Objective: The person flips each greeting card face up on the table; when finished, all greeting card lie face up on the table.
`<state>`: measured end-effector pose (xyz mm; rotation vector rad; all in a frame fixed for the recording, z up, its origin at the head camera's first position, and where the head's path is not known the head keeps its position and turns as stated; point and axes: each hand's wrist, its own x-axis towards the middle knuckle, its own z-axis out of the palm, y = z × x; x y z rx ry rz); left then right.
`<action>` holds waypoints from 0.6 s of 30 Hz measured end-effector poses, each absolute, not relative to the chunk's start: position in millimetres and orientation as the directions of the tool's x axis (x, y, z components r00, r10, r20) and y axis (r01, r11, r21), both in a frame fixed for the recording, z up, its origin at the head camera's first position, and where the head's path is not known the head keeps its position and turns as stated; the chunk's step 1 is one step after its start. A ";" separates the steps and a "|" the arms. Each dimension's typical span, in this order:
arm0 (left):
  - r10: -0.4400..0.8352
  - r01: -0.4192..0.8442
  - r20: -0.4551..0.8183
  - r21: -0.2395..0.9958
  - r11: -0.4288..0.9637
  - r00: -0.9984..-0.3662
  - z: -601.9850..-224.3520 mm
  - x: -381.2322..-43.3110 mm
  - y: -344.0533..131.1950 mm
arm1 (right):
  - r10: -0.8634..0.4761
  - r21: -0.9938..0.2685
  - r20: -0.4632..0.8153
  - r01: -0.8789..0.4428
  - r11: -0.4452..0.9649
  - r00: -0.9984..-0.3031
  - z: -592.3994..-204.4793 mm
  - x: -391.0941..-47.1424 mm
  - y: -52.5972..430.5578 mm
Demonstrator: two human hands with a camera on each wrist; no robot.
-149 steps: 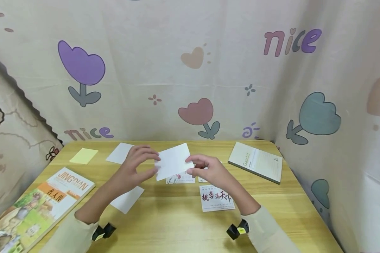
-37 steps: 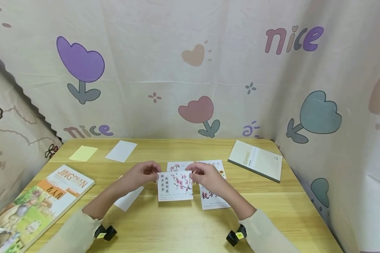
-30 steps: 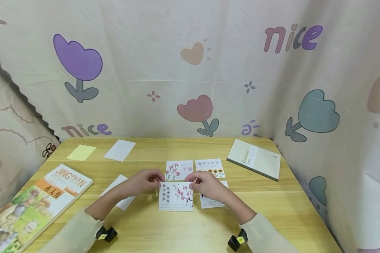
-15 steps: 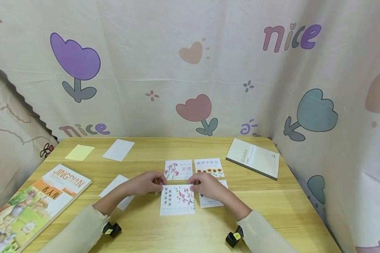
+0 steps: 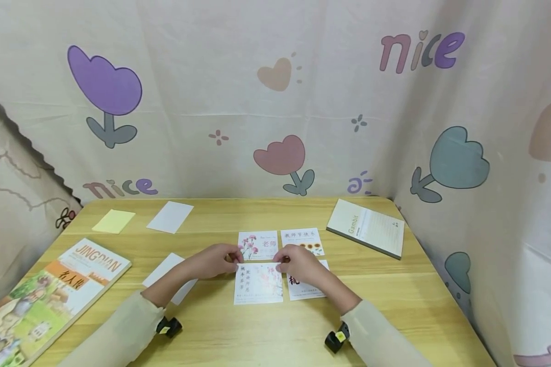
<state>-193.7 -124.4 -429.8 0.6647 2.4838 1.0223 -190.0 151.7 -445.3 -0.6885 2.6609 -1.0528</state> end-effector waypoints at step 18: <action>0.569 0.343 -0.139 0.675 0.653 -0.810 -436.7 -197.0 -125.9 | -0.481 -0.600 0.007 -0.389 0.699 -0.877 -447.8 -188.5 145.1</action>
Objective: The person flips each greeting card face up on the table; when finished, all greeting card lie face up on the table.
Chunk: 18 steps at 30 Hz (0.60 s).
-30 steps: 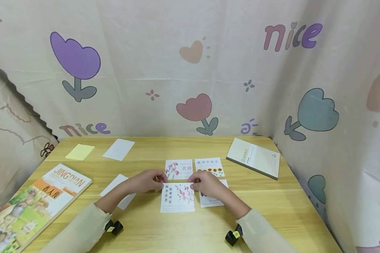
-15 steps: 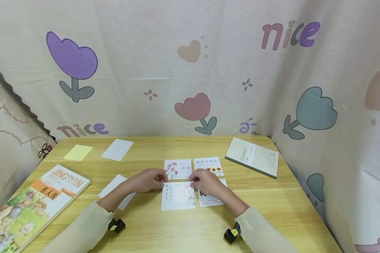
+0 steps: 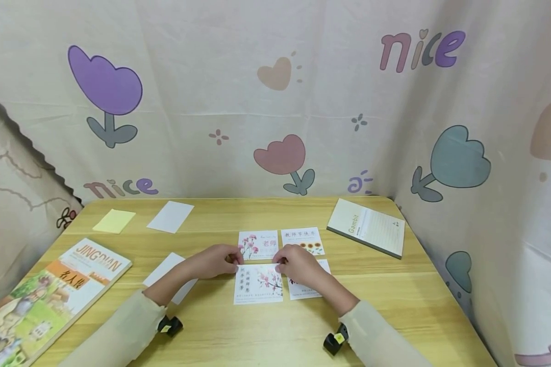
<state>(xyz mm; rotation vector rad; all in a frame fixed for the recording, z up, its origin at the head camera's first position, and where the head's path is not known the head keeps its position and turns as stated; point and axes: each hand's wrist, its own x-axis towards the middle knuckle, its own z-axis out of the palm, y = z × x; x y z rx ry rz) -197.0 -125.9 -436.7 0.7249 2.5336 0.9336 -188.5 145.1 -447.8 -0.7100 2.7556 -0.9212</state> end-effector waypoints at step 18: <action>0.550 0.321 -0.154 0.672 0.667 -0.821 -433.5 -193.3 -122.7 | -0.491 -0.530 0.043 -0.436 0.727 -0.870 -446.6 -185.5 144.1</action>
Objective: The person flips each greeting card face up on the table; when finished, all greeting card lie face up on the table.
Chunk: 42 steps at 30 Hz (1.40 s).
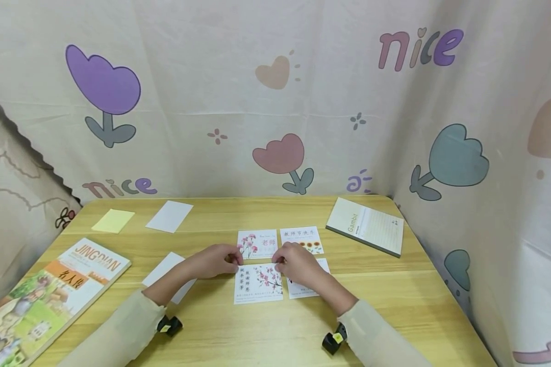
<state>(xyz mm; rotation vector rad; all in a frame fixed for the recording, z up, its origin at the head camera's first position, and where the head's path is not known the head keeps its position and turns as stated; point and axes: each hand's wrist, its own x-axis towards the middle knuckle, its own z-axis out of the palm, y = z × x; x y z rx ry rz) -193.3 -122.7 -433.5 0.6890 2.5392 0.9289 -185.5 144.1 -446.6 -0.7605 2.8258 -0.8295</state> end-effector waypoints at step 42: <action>0.348 0.210 -0.099 0.635 0.744 -0.932 -415.6 -187.9 -280.9 | -0.639 -0.497 0.093 -0.592 0.634 -0.763 -447.7 -190.0 -16.8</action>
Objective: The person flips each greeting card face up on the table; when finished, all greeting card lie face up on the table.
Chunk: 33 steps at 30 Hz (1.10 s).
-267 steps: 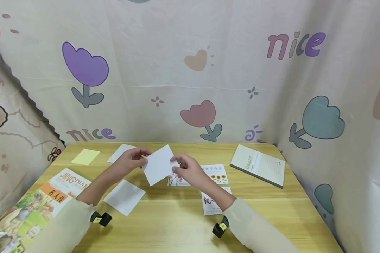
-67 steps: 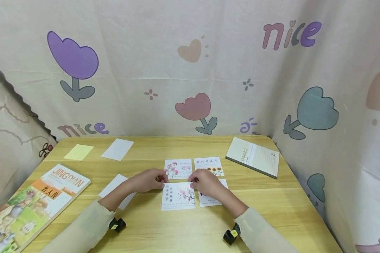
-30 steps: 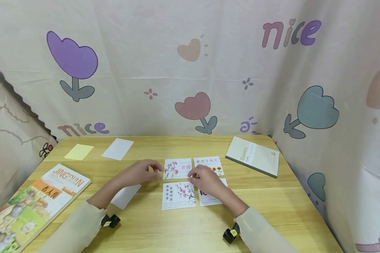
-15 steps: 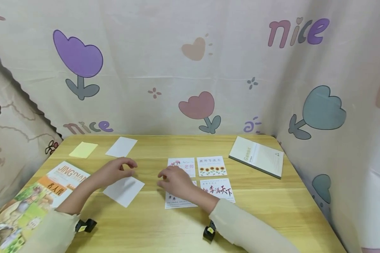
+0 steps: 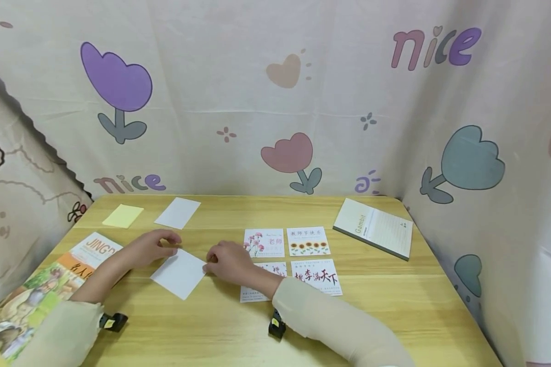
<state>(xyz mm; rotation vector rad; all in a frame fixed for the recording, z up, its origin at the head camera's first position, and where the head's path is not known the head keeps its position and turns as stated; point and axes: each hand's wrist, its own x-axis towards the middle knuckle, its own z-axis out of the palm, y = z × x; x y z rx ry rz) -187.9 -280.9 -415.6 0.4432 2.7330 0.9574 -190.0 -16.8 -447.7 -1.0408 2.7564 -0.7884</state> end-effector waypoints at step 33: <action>0.267 0.052 -0.185 0.724 0.688 -0.946 -425.4 -185.4 -283.7 | -0.608 -0.580 0.058 -0.523 0.625 -0.792 -456.8 -195.3 -20.1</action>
